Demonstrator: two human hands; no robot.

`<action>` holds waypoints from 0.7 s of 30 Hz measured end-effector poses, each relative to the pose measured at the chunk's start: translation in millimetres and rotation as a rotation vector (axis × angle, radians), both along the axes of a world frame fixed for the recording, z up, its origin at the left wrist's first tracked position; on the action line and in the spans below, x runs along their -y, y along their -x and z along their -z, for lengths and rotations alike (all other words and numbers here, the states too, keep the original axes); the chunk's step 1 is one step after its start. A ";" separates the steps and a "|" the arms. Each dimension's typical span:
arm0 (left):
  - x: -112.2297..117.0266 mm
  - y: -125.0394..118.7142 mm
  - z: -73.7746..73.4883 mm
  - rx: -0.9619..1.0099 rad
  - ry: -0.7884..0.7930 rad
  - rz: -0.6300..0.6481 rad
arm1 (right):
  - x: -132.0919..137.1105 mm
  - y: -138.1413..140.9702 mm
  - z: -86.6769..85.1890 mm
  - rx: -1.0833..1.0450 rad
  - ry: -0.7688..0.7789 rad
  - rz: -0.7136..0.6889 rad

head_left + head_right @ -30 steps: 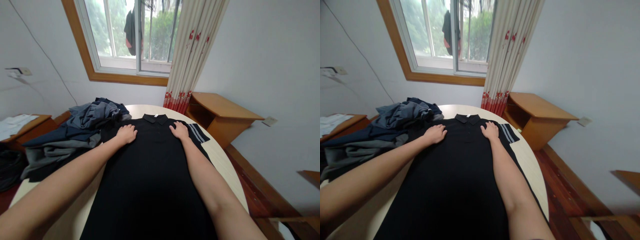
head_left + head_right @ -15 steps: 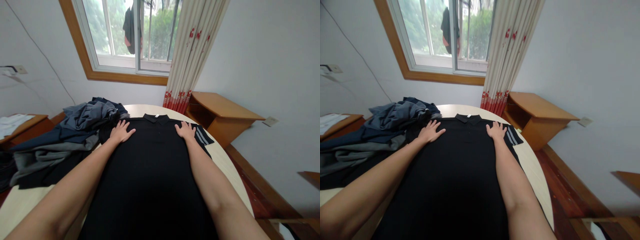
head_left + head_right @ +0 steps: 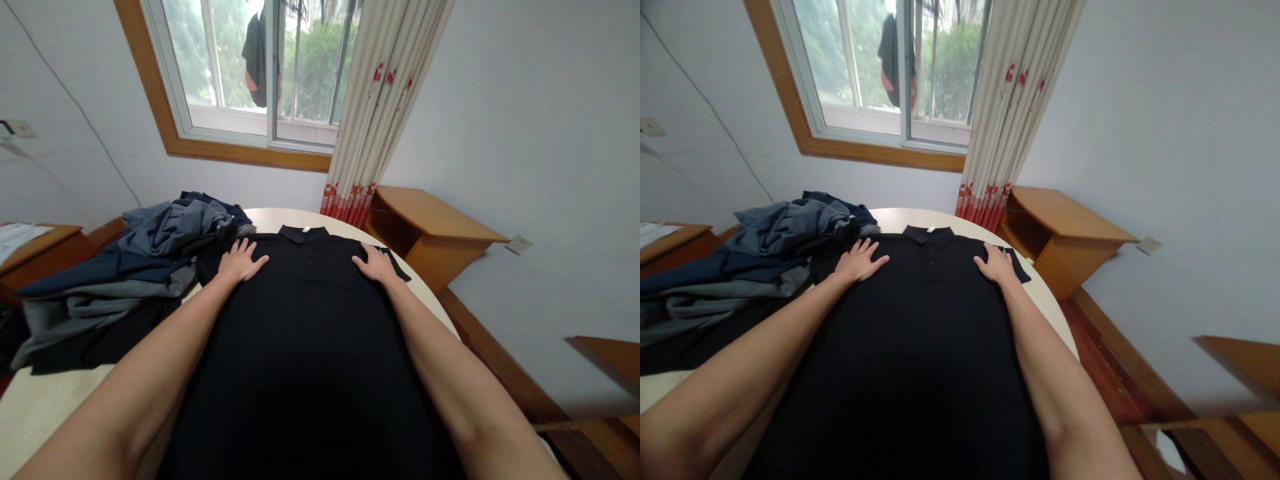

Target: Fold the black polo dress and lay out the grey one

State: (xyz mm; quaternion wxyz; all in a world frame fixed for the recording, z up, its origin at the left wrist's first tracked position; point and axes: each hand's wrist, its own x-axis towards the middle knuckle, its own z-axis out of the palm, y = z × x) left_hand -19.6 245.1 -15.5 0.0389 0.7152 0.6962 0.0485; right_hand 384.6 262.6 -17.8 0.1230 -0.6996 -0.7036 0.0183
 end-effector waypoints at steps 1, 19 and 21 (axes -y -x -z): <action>-0.4 0.2 0.3 0.002 0.002 0.001 | 4.3 -0.3 2.9 0.017 0.018 -0.006; -0.6 0.0 -0.7 0.002 0.003 -0.002 | 28.4 143.1 -2.7 0.038 0.061 -0.230; -0.1 -1.0 -1.4 -0.004 0.003 -0.004 | 33.1 144.8 2.9 0.012 0.094 -0.245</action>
